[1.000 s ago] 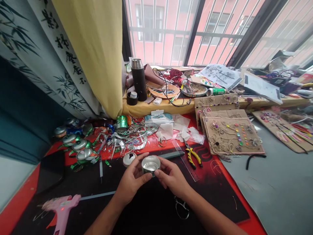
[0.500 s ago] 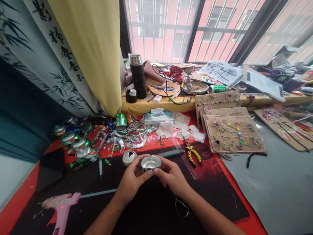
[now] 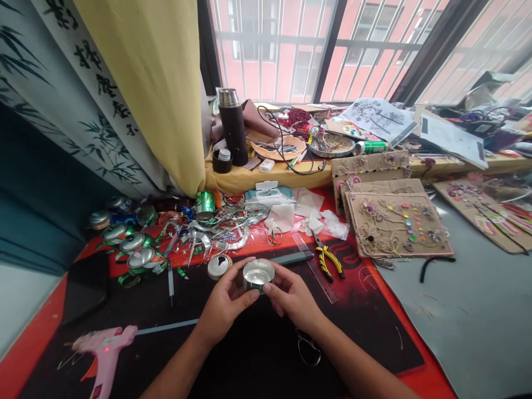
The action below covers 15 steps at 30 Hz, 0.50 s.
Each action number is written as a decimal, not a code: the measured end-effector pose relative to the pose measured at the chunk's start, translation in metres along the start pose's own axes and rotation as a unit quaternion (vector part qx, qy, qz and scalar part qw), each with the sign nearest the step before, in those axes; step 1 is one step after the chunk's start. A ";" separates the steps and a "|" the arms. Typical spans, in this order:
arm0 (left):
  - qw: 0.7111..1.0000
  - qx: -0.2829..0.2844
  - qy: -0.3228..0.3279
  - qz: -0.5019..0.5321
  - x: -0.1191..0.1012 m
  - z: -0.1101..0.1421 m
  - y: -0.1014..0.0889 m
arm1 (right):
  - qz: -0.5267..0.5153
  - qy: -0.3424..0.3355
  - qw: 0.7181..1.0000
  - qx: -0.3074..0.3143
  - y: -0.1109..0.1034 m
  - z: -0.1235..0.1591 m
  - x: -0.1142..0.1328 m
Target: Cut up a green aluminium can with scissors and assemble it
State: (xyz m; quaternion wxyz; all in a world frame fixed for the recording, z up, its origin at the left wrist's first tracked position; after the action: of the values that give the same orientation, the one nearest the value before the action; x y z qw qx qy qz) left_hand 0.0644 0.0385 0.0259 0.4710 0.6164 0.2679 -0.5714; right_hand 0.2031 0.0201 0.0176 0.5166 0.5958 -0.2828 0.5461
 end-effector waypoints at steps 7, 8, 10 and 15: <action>0.995 -0.071 0.017 -0.066 -0.002 0.004 -0.009 | -0.001 -0.012 1.000 -0.014 -0.001 0.000 0.000; 0.995 -0.065 0.016 -0.071 -0.002 0.004 -0.008 | 0.002 -0.010 1.000 -0.015 -0.001 0.000 0.000; 0.997 -0.036 0.013 -0.061 -0.002 0.002 -0.005 | 0.007 -0.007 1.000 -0.019 -0.002 0.001 0.002; 1.000 -0.001 -0.004 -0.030 0.000 0.000 -0.003 | 0.006 -0.007 1.000 -0.019 -0.004 0.003 0.006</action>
State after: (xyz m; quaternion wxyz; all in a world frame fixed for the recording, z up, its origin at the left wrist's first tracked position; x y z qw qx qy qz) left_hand 0.0619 0.0396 0.0249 0.4548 0.6053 0.2848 -0.5879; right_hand 0.2089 0.0202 0.0224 0.5227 0.5878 -0.3004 0.5395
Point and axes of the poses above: each hand's wrist, its own z-axis away from the middle knuckle, its own y-axis out of the palm, x = y × z, the point moved 10 cm from there along -z, towards the middle knuckle, and after that the axes turned 8 degrees about x, right-handed, at the moved point
